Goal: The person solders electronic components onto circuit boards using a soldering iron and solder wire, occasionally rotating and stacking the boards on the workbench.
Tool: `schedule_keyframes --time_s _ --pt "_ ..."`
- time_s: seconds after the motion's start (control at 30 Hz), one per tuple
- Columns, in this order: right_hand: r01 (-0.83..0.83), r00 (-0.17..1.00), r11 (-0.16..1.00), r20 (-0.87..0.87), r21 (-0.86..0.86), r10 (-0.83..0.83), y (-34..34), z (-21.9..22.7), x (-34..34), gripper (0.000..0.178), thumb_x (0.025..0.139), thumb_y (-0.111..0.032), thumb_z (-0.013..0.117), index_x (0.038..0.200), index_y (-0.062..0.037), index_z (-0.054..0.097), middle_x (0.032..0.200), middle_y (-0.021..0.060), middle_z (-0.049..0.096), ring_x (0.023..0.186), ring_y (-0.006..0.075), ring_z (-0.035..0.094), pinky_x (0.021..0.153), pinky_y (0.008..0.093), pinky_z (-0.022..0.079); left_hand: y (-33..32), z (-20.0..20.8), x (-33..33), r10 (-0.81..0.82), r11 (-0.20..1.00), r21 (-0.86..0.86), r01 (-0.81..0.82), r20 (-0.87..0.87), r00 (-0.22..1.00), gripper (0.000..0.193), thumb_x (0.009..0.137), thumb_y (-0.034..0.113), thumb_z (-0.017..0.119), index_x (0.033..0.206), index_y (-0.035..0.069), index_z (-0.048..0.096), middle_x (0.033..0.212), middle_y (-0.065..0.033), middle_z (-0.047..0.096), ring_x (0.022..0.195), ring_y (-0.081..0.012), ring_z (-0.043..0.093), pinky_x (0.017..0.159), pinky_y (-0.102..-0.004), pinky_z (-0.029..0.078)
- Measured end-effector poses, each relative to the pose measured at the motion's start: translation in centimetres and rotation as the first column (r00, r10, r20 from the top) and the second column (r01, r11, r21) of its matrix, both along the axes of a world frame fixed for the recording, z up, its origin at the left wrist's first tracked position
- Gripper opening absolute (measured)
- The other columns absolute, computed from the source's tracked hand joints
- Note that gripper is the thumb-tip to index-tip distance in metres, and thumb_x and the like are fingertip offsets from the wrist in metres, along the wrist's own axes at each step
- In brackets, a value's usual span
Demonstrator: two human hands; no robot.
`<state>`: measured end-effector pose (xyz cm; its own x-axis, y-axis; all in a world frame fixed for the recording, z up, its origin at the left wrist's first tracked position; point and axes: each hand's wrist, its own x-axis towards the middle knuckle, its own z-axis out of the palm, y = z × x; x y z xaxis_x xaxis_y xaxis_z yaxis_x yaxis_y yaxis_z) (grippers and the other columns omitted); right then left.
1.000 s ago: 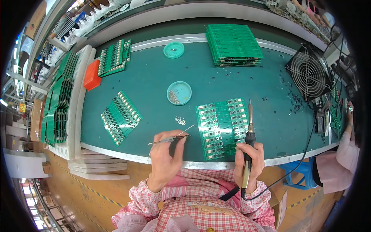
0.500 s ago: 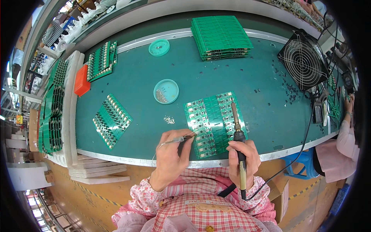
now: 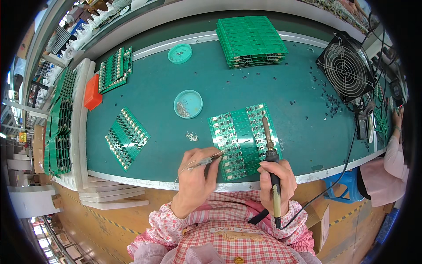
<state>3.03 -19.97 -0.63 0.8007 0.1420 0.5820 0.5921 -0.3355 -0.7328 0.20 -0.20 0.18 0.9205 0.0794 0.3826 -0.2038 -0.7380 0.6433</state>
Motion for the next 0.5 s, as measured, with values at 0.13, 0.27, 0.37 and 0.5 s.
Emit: schedule_keyframes --time_s 0.13,0.27,0.37,0.5 --pt "-0.022 0.999 1.000 0.031 -0.005 0.022 -0.6 -0.2 -0.3 0.023 0.083 0.001 0.072 0.105 -0.0032 0.068 0.075 0.0099 0.062 0.059 0.0218 0.056 0.054 0.0305 0.046 0.0 0.0 0.0 0.000 1.000 -0.001 0.000 0.019 1.000 0.023 0.082 -0.007 0.068 0.103 0.002 0.065 0.100 -0.0107 0.071 0.086 -0.0304 0.064 0.077 -0.0379 0.050" --pt "-0.073 0.994 0.962 0.099 0.262 0.048 -0.5 -1.6 -0.9 0.016 0.095 -0.017 0.066 0.096 -0.0006 0.064 0.063 0.0040 0.064 0.047 0.0153 0.053 0.046 0.0303 0.043 -0.1 0.1 0.0 -0.011 1.000 0.004 0.011 0.022 1.000 0.023 0.082 -0.006 0.068 0.103 0.002 0.065 0.099 -0.0112 0.070 0.084 -0.0310 0.063 0.075 -0.0387 0.049" --pt "-0.126 0.990 0.870 0.000 0.478 0.143 -0.5 -1.9 -1.6 0.020 0.096 -0.021 0.061 0.097 -0.0009 0.059 0.063 0.0049 0.067 0.048 0.0140 0.056 0.046 0.0299 0.045 -0.1 0.2 0.0 -0.007 1.000 0.005 0.007 0.024 1.000 0.022 0.082 -0.006 0.068 0.103 0.002 0.065 0.099 -0.0114 0.070 0.084 -0.0311 0.063 0.075 -0.0389 0.049" --pt "-0.190 0.979 0.868 0.019 0.459 0.204 -0.6 -1.4 -1.3 0.016 0.095 -0.016 0.061 0.098 -0.0003 0.060 0.064 0.0058 0.068 0.048 0.0143 0.056 0.047 0.0298 0.045 -0.2 0.2 0.0 0.021 1.000 -0.009 -0.021 0.006 1.000 0.025 0.080 -0.005 0.071 0.101 0.005 0.066 0.097 -0.0084 0.069 0.086 -0.0313 0.063 0.079 -0.0393 0.049"
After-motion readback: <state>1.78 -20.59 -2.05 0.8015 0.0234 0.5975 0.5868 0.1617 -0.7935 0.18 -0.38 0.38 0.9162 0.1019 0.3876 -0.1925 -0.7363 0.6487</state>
